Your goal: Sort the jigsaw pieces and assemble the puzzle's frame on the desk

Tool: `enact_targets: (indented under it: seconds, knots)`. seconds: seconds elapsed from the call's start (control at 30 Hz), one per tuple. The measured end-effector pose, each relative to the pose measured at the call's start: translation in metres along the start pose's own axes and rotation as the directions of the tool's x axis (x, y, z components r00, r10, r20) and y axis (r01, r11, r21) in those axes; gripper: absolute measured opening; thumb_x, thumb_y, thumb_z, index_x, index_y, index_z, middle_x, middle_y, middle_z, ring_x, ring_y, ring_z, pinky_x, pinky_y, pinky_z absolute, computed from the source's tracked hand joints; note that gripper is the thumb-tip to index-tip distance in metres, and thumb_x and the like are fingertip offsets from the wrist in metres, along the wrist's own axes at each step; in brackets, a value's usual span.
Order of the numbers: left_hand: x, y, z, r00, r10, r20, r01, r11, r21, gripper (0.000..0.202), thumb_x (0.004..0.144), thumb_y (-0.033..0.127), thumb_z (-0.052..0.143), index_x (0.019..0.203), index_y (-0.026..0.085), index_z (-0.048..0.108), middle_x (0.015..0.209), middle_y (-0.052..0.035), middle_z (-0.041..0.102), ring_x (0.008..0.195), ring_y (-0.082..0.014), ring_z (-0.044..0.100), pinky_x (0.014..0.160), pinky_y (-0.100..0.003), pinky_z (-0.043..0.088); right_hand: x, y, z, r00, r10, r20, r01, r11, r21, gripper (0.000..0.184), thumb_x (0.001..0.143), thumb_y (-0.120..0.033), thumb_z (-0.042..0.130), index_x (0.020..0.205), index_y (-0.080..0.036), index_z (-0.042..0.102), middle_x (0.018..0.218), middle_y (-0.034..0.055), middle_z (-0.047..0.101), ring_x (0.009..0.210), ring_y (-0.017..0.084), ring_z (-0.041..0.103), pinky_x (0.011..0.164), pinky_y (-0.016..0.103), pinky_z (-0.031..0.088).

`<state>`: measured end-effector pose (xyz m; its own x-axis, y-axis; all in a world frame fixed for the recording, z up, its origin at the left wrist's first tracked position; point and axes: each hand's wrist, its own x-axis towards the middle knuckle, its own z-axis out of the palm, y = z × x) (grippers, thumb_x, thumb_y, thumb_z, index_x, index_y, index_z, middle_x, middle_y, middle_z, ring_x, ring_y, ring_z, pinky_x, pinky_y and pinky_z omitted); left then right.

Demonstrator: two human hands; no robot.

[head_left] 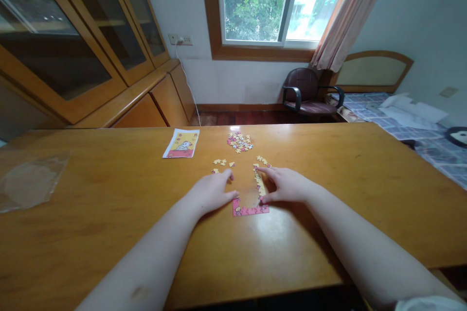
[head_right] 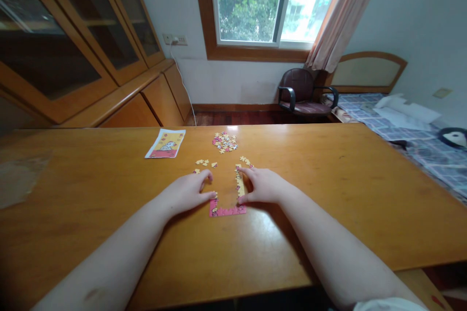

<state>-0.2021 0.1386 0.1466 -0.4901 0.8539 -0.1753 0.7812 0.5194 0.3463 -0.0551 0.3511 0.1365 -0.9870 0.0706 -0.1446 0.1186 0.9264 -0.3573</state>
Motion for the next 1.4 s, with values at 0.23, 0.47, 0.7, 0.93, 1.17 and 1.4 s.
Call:
enact_targets:
  seconds: [0.23,0.47,0.7,0.93,1.17,1.4]
  knots:
    - [0.019,-0.029,0.007,0.949,0.105,-0.296,-0.075,0.991,0.109,0.046,0.08,0.042,0.055,0.123,0.025,0.057,0.134,-0.0099,0.052,0.125,-0.0312,0.043,0.107,-0.051,0.029,0.011,0.002,0.006,0.991,0.073,-0.116,-0.072,0.997,0.012,0.06,0.082,-0.058,0.054,0.132,-0.025,0.049,0.103,0.008,0.068,0.092,0.024,0.064,0.076,0.03,0.043]
    - [0.026,-0.033,0.021,0.966,0.213,-0.144,-0.2,0.975,0.097,0.05,0.086,0.041,0.049,0.134,0.027,0.048,0.138,-0.0051,0.052,0.133,-0.0272,0.035,0.113,-0.059,0.008,0.017,0.011,0.013,0.946,0.126,-0.3,-0.106,0.991,0.082,0.04,0.09,-0.048,0.047,0.115,-0.02,0.06,0.083,0.0047,0.067,0.077,0.018,0.061,0.068,0.026,0.041]
    - [0.024,-0.031,0.016,0.971,0.193,-0.139,-0.19,0.981,0.034,0.039,0.087,0.039,0.048,0.122,0.026,0.059,0.13,-0.0056,0.059,0.127,-0.024,0.044,0.113,-0.057,0.012,0.023,0.027,0.017,0.838,0.314,-0.445,-0.29,0.949,0.124,0.03,0.088,-0.039,0.049,0.107,-0.019,0.062,0.079,0.0034,0.065,0.074,0.018,0.059,0.066,0.027,0.041]
    - [0.025,-0.032,0.01,0.957,0.139,-0.254,-0.146,0.989,-0.011,0.033,0.087,0.035,0.046,0.112,0.024,0.064,0.122,-0.0057,0.064,0.116,-0.022,0.053,0.11,-0.047,0.026,0.024,0.032,0.015,0.843,0.316,-0.434,-0.319,0.945,0.068,0.025,0.089,-0.028,0.047,0.104,-0.017,0.064,0.092,0.007,0.068,0.085,0.02,0.06,0.078,0.03,0.042]
    - [0.028,-0.032,0.012,0.947,0.127,-0.295,-0.132,0.991,0.003,0.031,0.086,0.033,0.047,0.109,0.021,0.065,0.116,-0.0066,0.064,0.109,-0.0221,0.055,0.102,-0.041,0.037,0.026,0.027,0.017,0.916,0.109,-0.386,-0.152,0.985,-0.084,0.027,0.09,-0.029,0.048,0.105,-0.018,0.066,0.106,0.0074,0.067,0.101,0.023,0.054,0.092,0.034,0.036]
    - [0.028,-0.034,0.015,0.943,0.146,-0.299,-0.149,0.989,0.013,0.032,0.085,0.034,0.05,0.11,0.021,0.066,0.114,-0.0069,0.064,0.108,-0.0235,0.054,0.098,-0.04,0.04,0.027,0.027,0.019,0.904,0.154,-0.398,-0.201,0.976,-0.08,0.026,0.089,-0.028,0.049,0.104,-0.017,0.067,0.108,0.0074,0.067,0.103,0.022,0.054,0.093,0.032,0.036]
